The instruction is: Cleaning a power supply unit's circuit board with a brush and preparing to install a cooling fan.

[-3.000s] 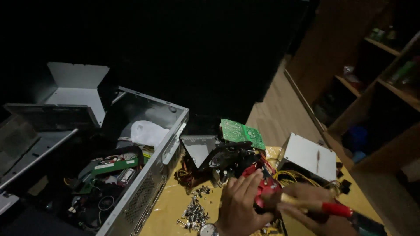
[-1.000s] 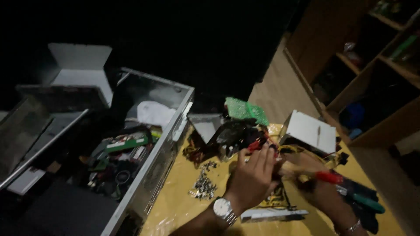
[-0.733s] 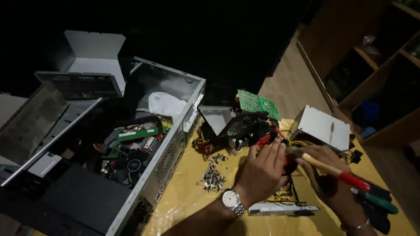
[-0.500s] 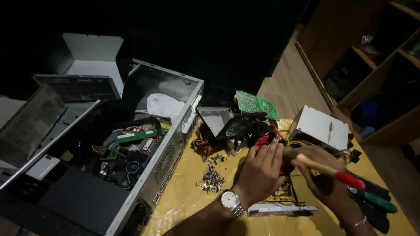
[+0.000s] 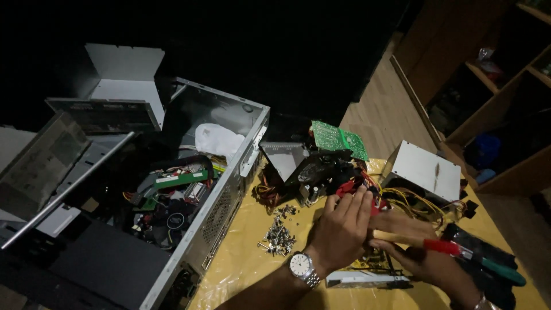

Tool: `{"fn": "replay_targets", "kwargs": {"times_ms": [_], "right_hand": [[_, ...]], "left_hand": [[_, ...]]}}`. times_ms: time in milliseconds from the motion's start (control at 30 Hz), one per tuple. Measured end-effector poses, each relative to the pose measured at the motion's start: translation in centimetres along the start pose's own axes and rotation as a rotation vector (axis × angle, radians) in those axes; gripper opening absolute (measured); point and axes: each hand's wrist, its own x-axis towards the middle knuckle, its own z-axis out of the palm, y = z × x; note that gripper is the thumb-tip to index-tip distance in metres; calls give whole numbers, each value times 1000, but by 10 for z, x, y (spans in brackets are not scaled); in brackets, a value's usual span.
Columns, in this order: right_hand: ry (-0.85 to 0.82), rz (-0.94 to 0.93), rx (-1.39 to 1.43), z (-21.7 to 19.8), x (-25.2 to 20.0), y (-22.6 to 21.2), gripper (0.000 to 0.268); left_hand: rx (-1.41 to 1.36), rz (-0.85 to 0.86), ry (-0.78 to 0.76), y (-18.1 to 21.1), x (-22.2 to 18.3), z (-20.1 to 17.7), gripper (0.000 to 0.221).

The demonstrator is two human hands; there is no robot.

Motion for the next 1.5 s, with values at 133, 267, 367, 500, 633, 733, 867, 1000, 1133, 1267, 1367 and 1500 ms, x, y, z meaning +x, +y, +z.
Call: {"fn": "replay_targets", "kwargs": {"times_ms": [133, 267, 367, 500, 633, 733, 867, 1000, 1133, 1267, 1367, 1500], "right_hand": [[113, 118, -54, 6, -11, 13, 18], [150, 42, 155, -10, -5, -18, 27], [142, 66, 65, 6, -17, 18, 14], [119, 111, 137, 0, -8, -10, 13], [167, 111, 174, -6, -6, -18, 18], [220, 79, 151, -5, -5, -20, 21], [81, -20, 196, -5, -12, -17, 18], [375, -8, 168, -13, -8, -20, 19], [227, 157, 328, -20, -11, -3, 18], [660, 299, 735, -46, 6, 5, 24], [622, 120, 785, -42, 23, 46, 19], [369, 149, 954, -35, 40, 65, 20]], "left_hand": [[28, -35, -63, 1, -2, 6, 88], [34, -14, -31, 4, 1, -1, 84], [10, -35, -71, 3, 1, 3, 89], [-3, -13, -69, 2, 1, 2, 93], [0, -35, -29, 1, 4, 5, 91], [-12, -50, -71, 1, 0, 9, 91], [-74, -54, -23, 4, 5, 3, 71], [3, -36, -54, 5, 6, 5, 85], [-141, -76, 12, 7, 9, 1, 67], [-239, -113, 63, 5, 14, 0, 89], [-279, -118, 85, 12, 21, -10, 86], [-323, -124, 129, 17, 23, -9, 82]]}}
